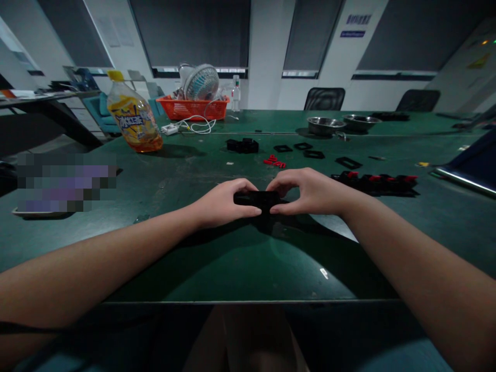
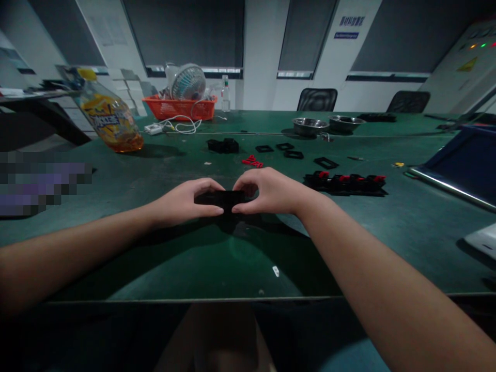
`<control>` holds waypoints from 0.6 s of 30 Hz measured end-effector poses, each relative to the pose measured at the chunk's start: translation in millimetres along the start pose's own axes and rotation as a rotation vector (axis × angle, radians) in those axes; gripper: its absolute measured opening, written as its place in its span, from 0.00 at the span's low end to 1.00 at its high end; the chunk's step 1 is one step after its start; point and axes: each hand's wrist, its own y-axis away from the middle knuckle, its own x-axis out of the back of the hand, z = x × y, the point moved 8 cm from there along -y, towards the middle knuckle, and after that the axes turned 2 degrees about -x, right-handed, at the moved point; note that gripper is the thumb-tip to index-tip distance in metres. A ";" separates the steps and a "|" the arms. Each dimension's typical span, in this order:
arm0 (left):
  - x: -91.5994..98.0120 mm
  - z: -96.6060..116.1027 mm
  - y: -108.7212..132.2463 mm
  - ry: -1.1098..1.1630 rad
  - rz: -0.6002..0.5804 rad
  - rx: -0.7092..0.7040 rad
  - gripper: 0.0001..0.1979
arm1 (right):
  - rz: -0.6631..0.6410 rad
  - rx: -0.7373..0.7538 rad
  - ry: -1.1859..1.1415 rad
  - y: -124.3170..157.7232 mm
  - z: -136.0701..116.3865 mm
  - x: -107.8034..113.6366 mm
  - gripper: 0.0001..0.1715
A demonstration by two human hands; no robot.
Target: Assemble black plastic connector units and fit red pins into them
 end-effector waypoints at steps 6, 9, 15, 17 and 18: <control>0.2 0.3 0.0 0.003 -0.001 -0.004 0.20 | -0.005 0.008 0.007 -0.1 -0.5 -0.2 0.24; -0.2 0.3 0.0 0.003 -0.005 -0.003 0.20 | -0.002 0.010 0.010 -0.2 -0.5 0.3 0.24; 0.6 -0.4 -0.8 -0.034 0.002 0.015 0.21 | 0.004 0.017 0.013 -0.2 0.2 -0.2 0.24; 0.2 -0.3 -0.7 -0.033 0.001 0.016 0.21 | 0.006 0.020 0.016 -0.4 0.3 0.1 0.24; 0.0 -0.1 -0.5 -0.032 0.001 0.015 0.21 | 0.006 0.020 0.017 -0.5 0.3 0.4 0.25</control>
